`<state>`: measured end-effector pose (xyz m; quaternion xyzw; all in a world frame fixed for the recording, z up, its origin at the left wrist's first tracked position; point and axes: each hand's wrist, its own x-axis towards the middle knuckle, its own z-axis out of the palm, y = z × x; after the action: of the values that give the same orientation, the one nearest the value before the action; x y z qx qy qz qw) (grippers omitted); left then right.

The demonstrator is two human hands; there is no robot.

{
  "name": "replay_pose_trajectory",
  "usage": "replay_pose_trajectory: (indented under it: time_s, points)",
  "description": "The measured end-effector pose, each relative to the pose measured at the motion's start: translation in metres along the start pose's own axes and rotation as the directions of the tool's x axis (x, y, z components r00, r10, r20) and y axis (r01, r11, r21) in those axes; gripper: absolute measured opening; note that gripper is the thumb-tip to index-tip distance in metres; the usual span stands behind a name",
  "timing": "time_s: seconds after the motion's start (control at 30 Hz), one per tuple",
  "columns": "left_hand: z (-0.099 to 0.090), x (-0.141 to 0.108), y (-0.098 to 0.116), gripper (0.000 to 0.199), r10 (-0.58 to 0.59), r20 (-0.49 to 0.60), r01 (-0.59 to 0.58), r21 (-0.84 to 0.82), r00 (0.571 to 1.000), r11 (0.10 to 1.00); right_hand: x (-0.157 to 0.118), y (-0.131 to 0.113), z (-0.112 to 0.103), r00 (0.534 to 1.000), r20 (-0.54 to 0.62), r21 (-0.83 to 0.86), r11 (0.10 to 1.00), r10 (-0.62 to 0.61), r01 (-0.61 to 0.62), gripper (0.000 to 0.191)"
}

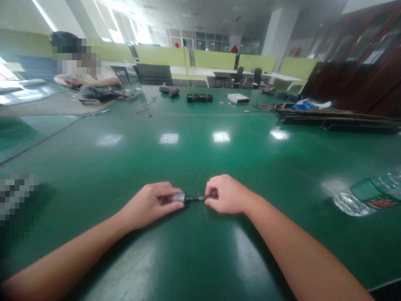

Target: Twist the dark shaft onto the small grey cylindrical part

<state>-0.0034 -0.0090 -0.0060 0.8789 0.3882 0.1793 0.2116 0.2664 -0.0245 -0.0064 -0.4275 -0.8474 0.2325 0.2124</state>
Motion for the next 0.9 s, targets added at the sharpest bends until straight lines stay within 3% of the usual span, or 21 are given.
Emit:
replay_pose_trajectory:
  time_s: [0.4,0.5,0.57,0.73,0.9]
  points:
    - [0.001,0.000,-0.002,0.031,0.013,-0.003,-0.013,0.007,1.000,1.000,0.003,0.000,0.010,0.998,-0.052,0.049,0.999,-0.022,0.025,0.006]
    - [0.001,0.000,-0.002,0.030,0.015,-0.002,-0.015,0.008,1.000,1.000,0.004,-0.002,0.017,0.994,-0.082,0.202,0.976,-0.066,0.082,0.046]
    - [0.001,0.000,-0.002,0.029,0.020,-0.008,-0.020,0.005,1.000,1.000,0.004,-0.002,0.019,0.994,-0.082,0.255,0.963,-0.069,0.088,0.060]
    - [0.002,0.000,-0.003,0.029,0.026,-0.018,-0.026,-0.003,1.000,1.000,0.004,0.003,0.021,0.995,-0.101,0.275,0.961,0.000,0.028,0.058]
    - [0.002,0.001,-0.003,0.029,0.015,-0.012,-0.015,0.000,1.000,1.000,0.008,0.004,0.026,0.993,-0.110,0.209,0.976,-0.041,0.063,0.040]
